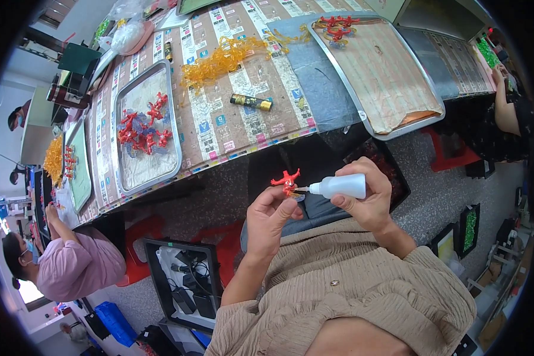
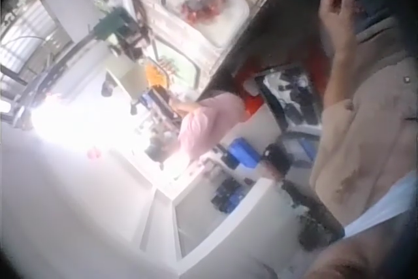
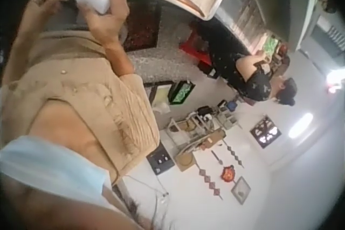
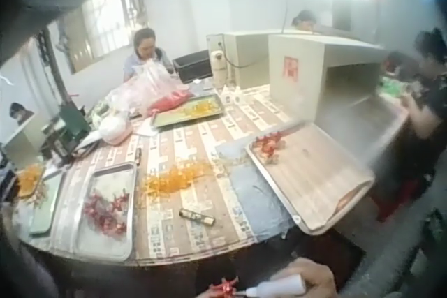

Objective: The person assembles small plastic toy figurines by applying adhesive from a glue bottle to small plastic parts and joining them together.

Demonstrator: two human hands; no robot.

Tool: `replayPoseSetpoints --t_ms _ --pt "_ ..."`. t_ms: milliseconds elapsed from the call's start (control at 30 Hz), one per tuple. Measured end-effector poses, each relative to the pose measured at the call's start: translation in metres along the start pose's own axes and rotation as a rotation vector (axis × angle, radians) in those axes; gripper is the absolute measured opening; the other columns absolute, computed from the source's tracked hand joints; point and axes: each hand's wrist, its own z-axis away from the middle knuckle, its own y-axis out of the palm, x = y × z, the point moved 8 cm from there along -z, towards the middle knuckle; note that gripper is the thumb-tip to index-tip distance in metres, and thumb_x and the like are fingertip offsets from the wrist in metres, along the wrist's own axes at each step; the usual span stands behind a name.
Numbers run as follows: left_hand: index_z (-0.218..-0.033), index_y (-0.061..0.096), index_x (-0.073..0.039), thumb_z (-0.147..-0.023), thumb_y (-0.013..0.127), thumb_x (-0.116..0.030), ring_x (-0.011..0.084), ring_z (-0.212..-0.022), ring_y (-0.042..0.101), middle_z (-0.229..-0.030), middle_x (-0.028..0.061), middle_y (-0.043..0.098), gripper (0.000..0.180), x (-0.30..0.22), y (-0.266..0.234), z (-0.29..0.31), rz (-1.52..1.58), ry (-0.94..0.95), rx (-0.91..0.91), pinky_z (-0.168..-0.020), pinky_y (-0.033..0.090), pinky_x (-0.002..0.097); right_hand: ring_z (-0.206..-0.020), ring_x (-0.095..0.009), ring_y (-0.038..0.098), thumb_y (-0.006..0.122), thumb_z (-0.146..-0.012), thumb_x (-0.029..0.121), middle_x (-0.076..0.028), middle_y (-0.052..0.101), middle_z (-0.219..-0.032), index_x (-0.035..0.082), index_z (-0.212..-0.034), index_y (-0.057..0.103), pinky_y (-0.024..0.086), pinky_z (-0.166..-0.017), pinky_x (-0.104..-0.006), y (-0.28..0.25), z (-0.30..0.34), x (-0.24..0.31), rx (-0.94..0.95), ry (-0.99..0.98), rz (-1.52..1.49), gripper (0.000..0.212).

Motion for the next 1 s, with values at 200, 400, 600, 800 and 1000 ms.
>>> replayPoseSetpoints --t_ms 200,400,600,800,1000 --pt "-0.104 0.061 0.002 -0.084 0.070 -0.008 0.0106 -0.072 0.060 -0.087 0.0053 0.063 0.025 -0.003 0.001 0.000 -0.031 0.022 -0.004 -0.064 0.053 0.0248 -0.073 -0.015 0.056 0.083 -0.071 0.023 -0.007 0.060 -0.086 0.003 -0.099 0.063 0.043 -0.062 -0.0259 -0.001 -0.002 0.005 0.011 -0.043 0.063 0.040" --pt "-0.100 0.063 0.001 -0.079 0.075 -0.006 0.0070 -0.069 0.056 -0.088 0.0018 0.056 0.026 -0.015 -0.005 -0.001 -0.308 0.204 -0.083 -0.056 0.046 0.0179 -0.072 -0.017 0.055 0.083 -0.071 0.023 -0.007 0.063 -0.084 0.003 -0.099 0.064 0.043 -0.062 -0.0279 -0.002 -0.001 0.013 0.003 -0.112 0.101 0.039" --pt "-0.094 0.065 0.001 -0.069 0.081 -0.006 0.0045 -0.063 0.047 -0.085 0.0017 0.050 0.030 -0.046 0.006 0.006 -0.963 0.448 -0.184 -0.052 0.037 0.0184 -0.072 -0.017 0.055 0.083 -0.070 0.022 -0.008 0.063 -0.085 0.003 -0.099 0.064 0.043 -0.062 -0.0280 -0.003 0.000 0.013 -0.034 -0.123 0.095 0.039" --pt "-0.092 0.065 -0.001 -0.065 0.082 -0.009 0.0093 -0.058 0.044 -0.082 0.0046 0.048 0.033 -0.055 0.016 0.010 -1.211 0.587 -0.229 -0.050 0.038 0.0238 -0.072 -0.015 0.052 0.081 -0.073 0.025 -0.007 0.059 -0.085 0.002 -0.099 0.062 0.041 -0.062 -0.0273 0.004 0.001 0.014 -0.016 -0.157 0.142 0.039" --pt "-0.094 0.064 -0.001 -0.065 0.082 -0.010 0.0132 -0.059 0.046 -0.084 0.0063 0.049 0.035 -0.052 0.016 0.012 -1.276 0.621 -0.226 -0.050 0.040 0.0265 -0.074 -0.019 0.060 0.084 -0.068 0.016 -0.010 0.064 -0.087 0.003 -0.099 0.064 0.047 -0.062 -0.0288 0.008 0.001 0.017 0.022 -0.166 0.209 0.039"
